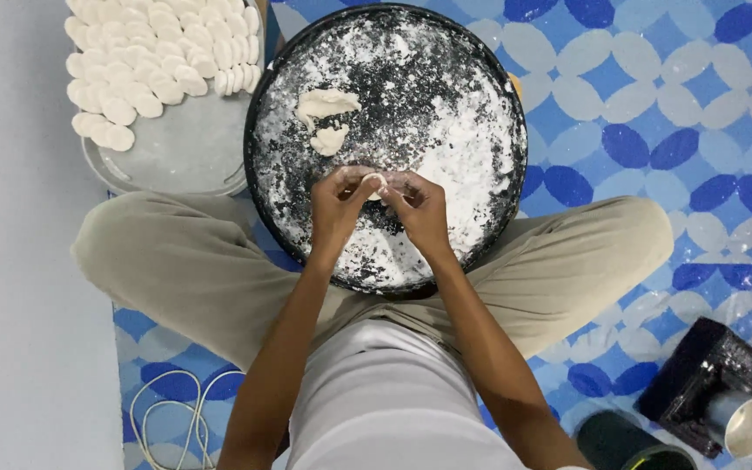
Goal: Shaping small pieces of dough into balls or discs on a floured surface.
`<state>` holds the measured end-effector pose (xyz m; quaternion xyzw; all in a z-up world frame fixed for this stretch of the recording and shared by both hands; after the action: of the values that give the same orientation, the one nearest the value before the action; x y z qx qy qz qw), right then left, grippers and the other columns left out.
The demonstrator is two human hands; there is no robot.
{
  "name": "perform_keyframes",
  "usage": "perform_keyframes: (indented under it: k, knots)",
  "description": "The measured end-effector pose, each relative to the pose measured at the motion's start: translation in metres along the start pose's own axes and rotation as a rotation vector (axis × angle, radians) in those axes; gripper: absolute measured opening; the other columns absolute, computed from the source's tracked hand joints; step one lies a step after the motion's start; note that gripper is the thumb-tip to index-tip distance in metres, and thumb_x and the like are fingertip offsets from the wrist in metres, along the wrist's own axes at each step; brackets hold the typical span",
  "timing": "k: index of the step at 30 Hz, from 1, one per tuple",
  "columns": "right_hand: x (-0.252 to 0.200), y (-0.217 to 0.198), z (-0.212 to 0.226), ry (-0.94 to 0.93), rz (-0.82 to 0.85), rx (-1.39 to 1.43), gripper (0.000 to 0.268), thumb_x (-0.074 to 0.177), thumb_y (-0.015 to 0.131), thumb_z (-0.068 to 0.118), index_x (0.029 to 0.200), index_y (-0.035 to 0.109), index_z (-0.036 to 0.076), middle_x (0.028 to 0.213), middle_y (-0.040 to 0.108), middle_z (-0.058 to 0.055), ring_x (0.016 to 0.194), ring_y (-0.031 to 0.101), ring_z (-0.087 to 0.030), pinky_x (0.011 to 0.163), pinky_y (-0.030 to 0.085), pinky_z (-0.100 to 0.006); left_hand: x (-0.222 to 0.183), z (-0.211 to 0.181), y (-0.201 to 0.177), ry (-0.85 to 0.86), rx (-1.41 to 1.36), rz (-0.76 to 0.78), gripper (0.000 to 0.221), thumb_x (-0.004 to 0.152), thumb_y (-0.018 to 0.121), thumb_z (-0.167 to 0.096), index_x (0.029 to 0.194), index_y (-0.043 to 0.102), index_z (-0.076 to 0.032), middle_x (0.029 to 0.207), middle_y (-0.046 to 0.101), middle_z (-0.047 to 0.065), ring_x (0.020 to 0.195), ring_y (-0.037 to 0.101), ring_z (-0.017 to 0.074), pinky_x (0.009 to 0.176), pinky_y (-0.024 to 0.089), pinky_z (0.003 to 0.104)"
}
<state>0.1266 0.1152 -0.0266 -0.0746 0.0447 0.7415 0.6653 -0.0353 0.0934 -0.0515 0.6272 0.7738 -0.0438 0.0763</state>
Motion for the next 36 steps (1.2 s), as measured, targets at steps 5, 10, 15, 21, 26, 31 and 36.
perform_keyframes:
  k: [5,10,15,21,26,31,36]
  knots:
    - [0.007,-0.008,-0.029,0.115,0.008,0.048,0.011,0.089,0.08,0.006,0.1,0.078,0.007,0.071,0.064,0.001,0.071,0.063,-0.005,0.056,0.056,-0.023,0.001,0.036,-0.013,-0.125,-0.086,-0.072,0.025,0.093,0.08,-0.017,0.108,0.074,0.001,0.09,0.076,0.018,0.084,0.075,0.022,0.074,0.06,0.039]
    - [0.032,-0.056,-0.04,-0.029,-0.237,-0.197,0.012,0.089,0.076,-0.003,0.1,0.072,0.0,0.082,0.071,-0.016,0.078,0.071,-0.025,0.066,0.061,-0.037,0.015,0.057,-0.051,-0.152,0.058,-0.186,0.02,0.1,0.069,-0.014,0.115,0.069,-0.001,0.092,0.072,0.016,0.076,0.066,0.0194,0.072,0.055,0.033]
    - [0.042,-0.042,-0.037,-0.163,-0.154,-0.432,0.023,0.093,0.064,-0.012,0.111,0.067,0.003,0.112,0.068,-0.019,0.106,0.068,-0.037,0.087,0.064,-0.048,0.012,0.049,-0.031,-0.061,0.168,-0.101,0.017,0.096,0.069,-0.015,0.11,0.075,-0.007,0.083,0.07,0.006,0.069,0.055,0.0095,0.064,0.041,0.028]
    - [0.029,-0.066,-0.046,-0.059,-0.248,-0.56,0.027,0.095,0.06,-0.012,0.114,0.07,0.004,0.109,0.07,-0.015,0.101,0.071,-0.033,0.083,0.064,-0.042,-0.003,-0.017,0.051,0.117,0.611,0.147,0.043,0.098,0.06,0.006,0.14,0.056,0.007,0.135,0.059,0.03,0.131,0.055,0.0453,0.113,0.04,0.058]
    - [0.029,-0.092,-0.021,-0.206,-0.433,-0.504,0.018,0.099,0.059,-0.008,0.106,0.071,0.003,0.098,0.074,-0.015,0.09,0.073,-0.032,0.073,0.059,-0.04,0.003,0.03,0.129,0.388,1.132,0.431,0.093,0.097,0.076,-0.037,0.163,0.023,0.001,0.173,0.008,0.019,0.16,0.007,0.0321,0.128,-0.007,0.055]
    - [0.03,-0.106,-0.026,-0.207,-0.482,-0.466,0.019,0.098,0.058,-0.007,0.105,0.071,0.004,0.094,0.075,-0.015,0.083,0.074,-0.027,0.07,0.058,-0.036,0.015,0.072,0.126,0.39,1.284,0.449,0.102,0.099,0.061,-0.061,0.166,0.01,-0.003,0.174,0.003,0.017,0.161,0.002,0.0309,0.129,-0.007,0.054]
    - [0.026,-0.132,-0.05,-0.175,-0.561,-0.444,0.019,0.099,0.056,-0.005,0.106,0.072,0.003,0.093,0.075,-0.015,0.078,0.074,-0.025,0.065,0.058,-0.034,0.017,0.076,0.125,0.409,1.262,0.401,0.091,0.106,0.049,-0.062,0.167,0.011,-0.007,0.175,0.005,0.014,0.161,0.002,0.0299,0.125,-0.005,0.063]
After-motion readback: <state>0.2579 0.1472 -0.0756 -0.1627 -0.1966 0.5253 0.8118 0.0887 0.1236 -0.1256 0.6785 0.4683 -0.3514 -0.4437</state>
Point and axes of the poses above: each hand's wrist, its own x-axis towards the middle knuckle, its own y-axis out of the palm, z = x × y, the point moved 10 cm from there along x, towards the middle knuckle
